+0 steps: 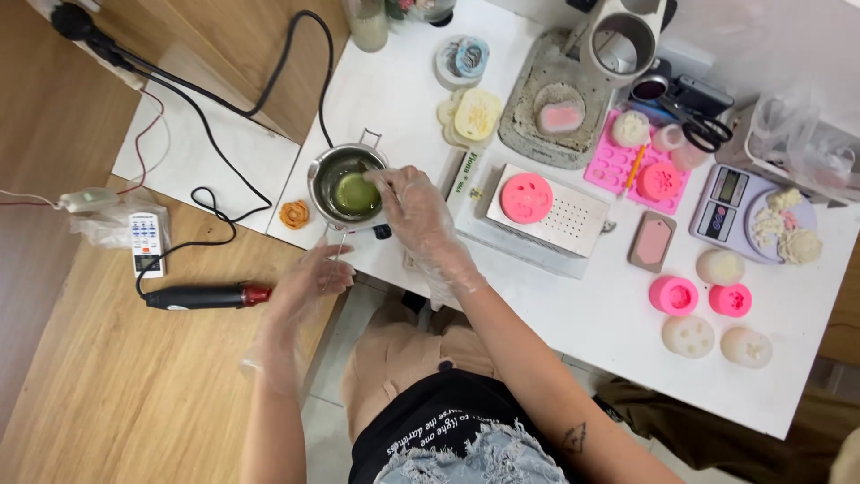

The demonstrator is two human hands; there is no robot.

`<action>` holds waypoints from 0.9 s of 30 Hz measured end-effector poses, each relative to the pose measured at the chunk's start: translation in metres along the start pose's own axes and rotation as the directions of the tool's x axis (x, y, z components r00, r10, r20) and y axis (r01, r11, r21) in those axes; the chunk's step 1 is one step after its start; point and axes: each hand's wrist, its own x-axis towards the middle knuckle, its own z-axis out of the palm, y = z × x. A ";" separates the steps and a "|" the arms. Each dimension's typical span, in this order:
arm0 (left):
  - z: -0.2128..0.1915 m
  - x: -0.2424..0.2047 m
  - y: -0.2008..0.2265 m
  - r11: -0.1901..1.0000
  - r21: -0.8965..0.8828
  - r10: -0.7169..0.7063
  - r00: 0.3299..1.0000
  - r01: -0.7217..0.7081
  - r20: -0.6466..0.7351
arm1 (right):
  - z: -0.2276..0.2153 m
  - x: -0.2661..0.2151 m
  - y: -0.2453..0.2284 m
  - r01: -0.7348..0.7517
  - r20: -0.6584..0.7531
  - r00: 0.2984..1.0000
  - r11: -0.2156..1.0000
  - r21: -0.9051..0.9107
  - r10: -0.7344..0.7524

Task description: Stirring melted wax in a pot and using a heat gun on soap molds.

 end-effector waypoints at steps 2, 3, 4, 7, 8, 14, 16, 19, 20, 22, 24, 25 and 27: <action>-0.004 0.006 -0.001 0.999 0.017 -0.029 0.999 0.028 0.020 | -0.006 0.000 -0.001 0.033 0.014 0.999 0.999 -0.006 -0.033; -0.007 0.007 -0.001 0.998 0.033 -0.046 0.998 0.045 0.035 | -0.007 0.001 -0.002 0.077 0.027 0.997 0.997 -0.011 -0.077; -0.007 0.013 -0.007 0.998 0.036 -0.051 0.998 0.050 0.029 | -0.010 -0.001 0.000 0.074 0.028 0.997 0.997 -0.003 -0.074; -0.006 0.023 -0.028 0.992 0.052 0.116 0.989 -0.112 -0.091 | -0.022 -0.006 0.000 0.204 0.025 0.978 0.979 0.028 -0.205; -0.002 0.024 -0.031 0.992 0.065 0.118 0.987 -0.111 -0.113 | -0.031 -0.008 -0.002 0.173 0.059 0.983 0.984 0.032 -0.175; 0.053 -0.020 -0.015 0.983 0.147 0.153 0.944 -0.114 -0.293 | -0.095 -0.033 0.015 -0.125 -0.004 0.991 0.944 0.304 0.133; 0.074 -0.046 -0.005 0.961 0.204 0.238 0.930 -0.184 -0.281 | -0.119 -0.046 0.022 -0.021 -0.109 0.991 0.903 0.429 0.075; 0.105 -0.074 0.018 0.926 0.352 0.260 0.906 -0.136 -0.334 | -0.154 -0.060 0.022 -0.067 -0.194 0.963 0.861 0.503 0.188; 0.111 -0.077 0.018 0.908 0.389 0.288 0.907 -0.157 -0.306 | -0.164 -0.064 0.022 -0.025 -0.221 0.963 0.869 0.495 0.154; 0.124 -0.085 0.027 0.885 0.432 0.314 0.907 -0.173 -0.279 | -0.176 -0.071 0.026 0.015 -0.251 0.960 0.870 0.493 0.125; 0.141 -0.097 0.042 0.879 0.418 0.349 0.907 -0.229 -0.237 | -0.182 -0.081 0.033 0.035 -0.292 0.935 0.762 0.646 0.204; 0.146 -0.094 0.039 0.880 0.417 0.345 0.910 -0.227 -0.231 | -0.185 -0.081 0.036 0.031 -0.293 0.933 0.765 0.643 0.208; 0.156 -0.088 0.034 0.916 0.361 0.272 0.931 -0.174 -0.242 | -0.189 -0.082 0.041 0.037 -0.297 0.921 0.703 0.710 0.251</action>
